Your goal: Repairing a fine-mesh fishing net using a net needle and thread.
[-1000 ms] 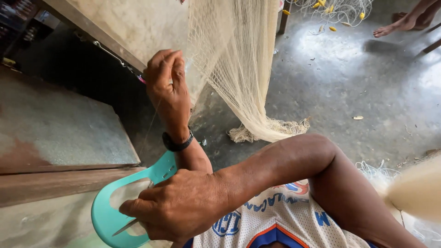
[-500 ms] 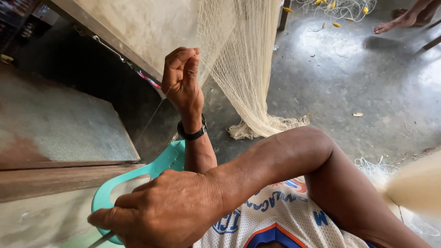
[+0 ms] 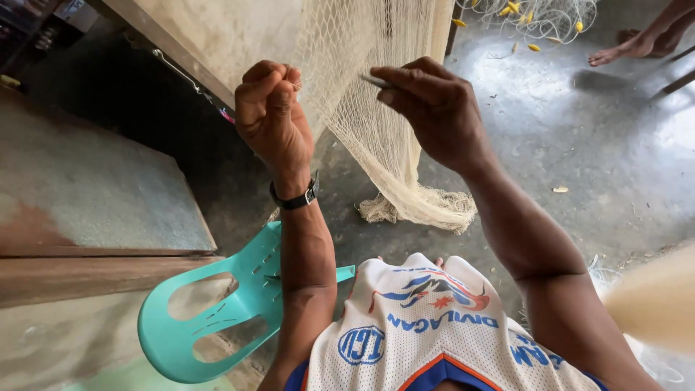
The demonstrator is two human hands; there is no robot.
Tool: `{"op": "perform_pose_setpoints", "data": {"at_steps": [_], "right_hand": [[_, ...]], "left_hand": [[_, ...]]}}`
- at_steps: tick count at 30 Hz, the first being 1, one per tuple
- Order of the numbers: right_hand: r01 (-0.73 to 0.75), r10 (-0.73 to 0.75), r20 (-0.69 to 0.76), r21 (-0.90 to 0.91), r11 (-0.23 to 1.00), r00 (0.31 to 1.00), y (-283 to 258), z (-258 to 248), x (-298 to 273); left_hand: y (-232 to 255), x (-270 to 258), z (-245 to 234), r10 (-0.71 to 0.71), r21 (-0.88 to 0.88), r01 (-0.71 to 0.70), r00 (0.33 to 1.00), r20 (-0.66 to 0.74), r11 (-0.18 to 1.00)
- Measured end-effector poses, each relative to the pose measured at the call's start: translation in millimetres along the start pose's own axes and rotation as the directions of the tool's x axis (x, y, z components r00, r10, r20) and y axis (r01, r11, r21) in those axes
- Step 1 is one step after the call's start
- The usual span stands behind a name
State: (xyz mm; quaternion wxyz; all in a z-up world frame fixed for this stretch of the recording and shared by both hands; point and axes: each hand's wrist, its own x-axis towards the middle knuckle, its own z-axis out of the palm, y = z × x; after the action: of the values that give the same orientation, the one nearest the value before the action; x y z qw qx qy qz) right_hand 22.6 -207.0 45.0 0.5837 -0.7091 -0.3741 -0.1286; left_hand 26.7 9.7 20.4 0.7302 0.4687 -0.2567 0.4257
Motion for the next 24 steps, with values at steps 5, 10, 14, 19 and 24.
{"op": "perform_pose_setpoints", "data": {"at_steps": [5, 10, 14, 19, 24], "right_hand": [[-0.094, 0.072, -0.130, -0.176, 0.980, 0.989, 4.7, 15.2, 16.2], [-0.207, 0.199, -0.114, -0.065, 0.976, 0.973, 1.6, 28.6, 27.4], [-0.211, 0.207, -0.103, -0.034, 0.977, 0.973, 6.2, 32.5, 29.2], [-0.189, 0.191, -0.110, 0.034, 0.981, 0.975, 7.3, 33.4, 29.7], [-0.149, 0.154, -0.136, 0.042, 0.988, 0.979, 11.2, 36.6, 26.0]], "left_hand": [[1.2, 0.0, 7.1, 0.026, -0.008, -0.026, 0.999, 0.031, 1.000], [4.8, 0.0, 7.4, 0.000, 0.003, 0.000, 0.998, 0.064, 1.000], [2.9, -2.0, 6.0, -0.017, 0.012, 0.016, 0.997, 0.070, 1.000], [5.3, -2.0, 8.6, -0.008, 0.072, 0.001, 0.995, 0.099, 0.997], [12.1, -2.2, 13.0, 0.009, 0.185, -0.031, 0.993, 0.118, 0.982]]}}
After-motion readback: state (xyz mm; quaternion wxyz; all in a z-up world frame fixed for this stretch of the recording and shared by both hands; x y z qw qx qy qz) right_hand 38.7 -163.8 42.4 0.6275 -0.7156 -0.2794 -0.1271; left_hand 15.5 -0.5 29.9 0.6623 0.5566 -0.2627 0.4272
